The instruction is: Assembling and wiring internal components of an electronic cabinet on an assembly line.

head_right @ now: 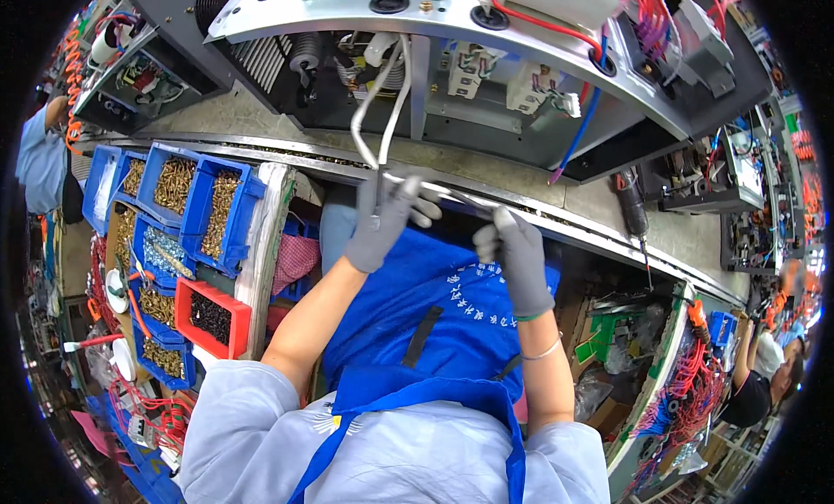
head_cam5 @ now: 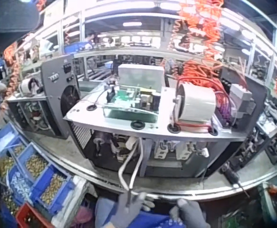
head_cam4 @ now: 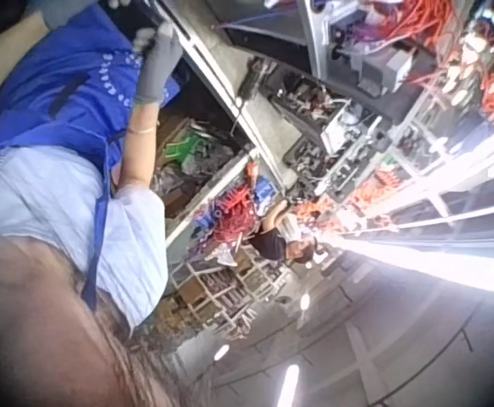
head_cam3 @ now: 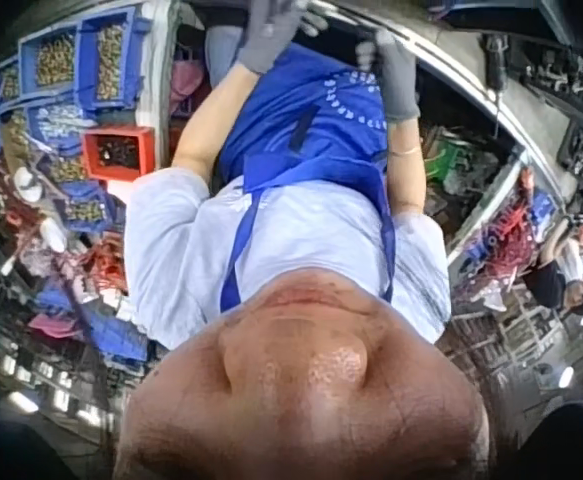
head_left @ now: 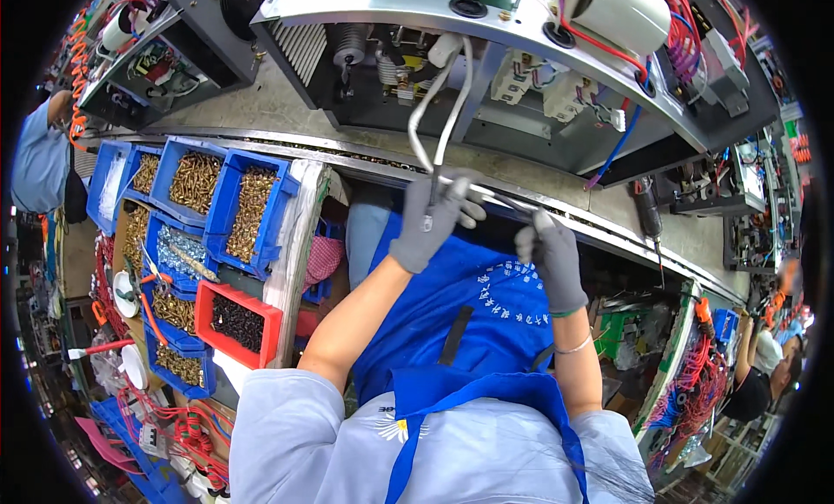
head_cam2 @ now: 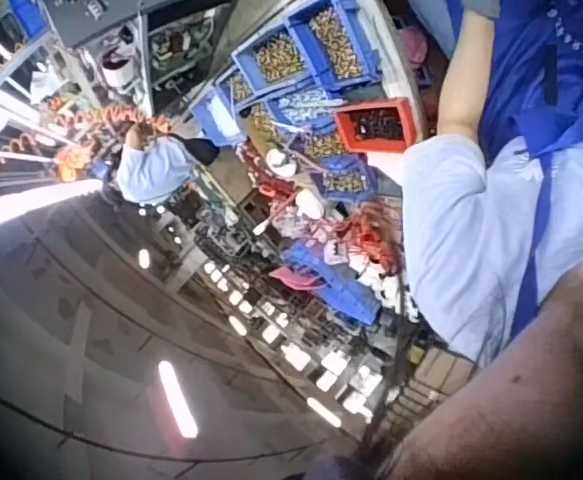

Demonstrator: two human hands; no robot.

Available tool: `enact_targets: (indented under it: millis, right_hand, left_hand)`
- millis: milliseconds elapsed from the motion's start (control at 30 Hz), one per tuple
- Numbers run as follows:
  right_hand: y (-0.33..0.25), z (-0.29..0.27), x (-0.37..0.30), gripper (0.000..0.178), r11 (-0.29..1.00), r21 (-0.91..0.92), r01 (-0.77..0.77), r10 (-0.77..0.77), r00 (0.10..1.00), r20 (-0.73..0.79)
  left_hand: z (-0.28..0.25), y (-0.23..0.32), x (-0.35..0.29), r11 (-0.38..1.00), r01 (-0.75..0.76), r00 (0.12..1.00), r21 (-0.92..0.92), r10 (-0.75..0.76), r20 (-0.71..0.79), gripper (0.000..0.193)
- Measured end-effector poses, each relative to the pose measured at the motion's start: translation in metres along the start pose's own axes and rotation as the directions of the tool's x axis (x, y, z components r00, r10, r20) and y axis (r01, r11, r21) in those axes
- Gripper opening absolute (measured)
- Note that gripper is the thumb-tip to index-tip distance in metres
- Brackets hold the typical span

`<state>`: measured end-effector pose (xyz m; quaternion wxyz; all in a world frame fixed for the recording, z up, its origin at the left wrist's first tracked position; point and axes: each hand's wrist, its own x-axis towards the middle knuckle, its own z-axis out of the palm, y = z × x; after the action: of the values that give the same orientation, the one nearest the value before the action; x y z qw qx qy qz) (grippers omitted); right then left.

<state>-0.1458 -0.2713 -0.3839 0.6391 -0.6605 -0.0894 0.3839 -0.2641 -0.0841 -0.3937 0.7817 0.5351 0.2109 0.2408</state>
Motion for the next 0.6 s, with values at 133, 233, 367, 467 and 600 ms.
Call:
enact_targets:
  millis: [133,233,367,467,600]
  right_hand:
    - [-0.029,0.047,0.018,0.05,0.998,0.07,0.005,-0.007,0.999,0.032]
    - [-0.027,0.057,0.032,0.053,0.999,0.013,-0.032,0.031,0.995,0.099]
    - [-0.032,0.068,0.045,0.056,0.999,0.042,0.014,-0.018,0.995,0.101]
    - [-0.036,0.072,0.056,0.053,1.0,0.023,0.007,-0.007,1.0,0.018]
    - [-0.034,0.086,0.1,0.04,0.973,0.059,0.225,-0.222,0.973,-0.057]
  left_hand:
    - [-0.062,0.022,0.01,0.988,-0.152,0.922,0.005,0.143,-0.361,0.031]
    - [-0.066,0.046,0.03,0.96,-0.276,0.825,0.046,0.262,-0.502,0.029]
    - [-0.064,0.05,0.05,0.946,-0.207,0.802,0.251,0.311,-0.511,0.028]
    - [-0.057,0.049,0.057,0.981,-0.179,0.882,-0.078,0.124,-0.454,0.025]
    - [-0.04,0.035,0.081,0.978,-0.177,0.94,0.112,0.201,-0.275,0.021]
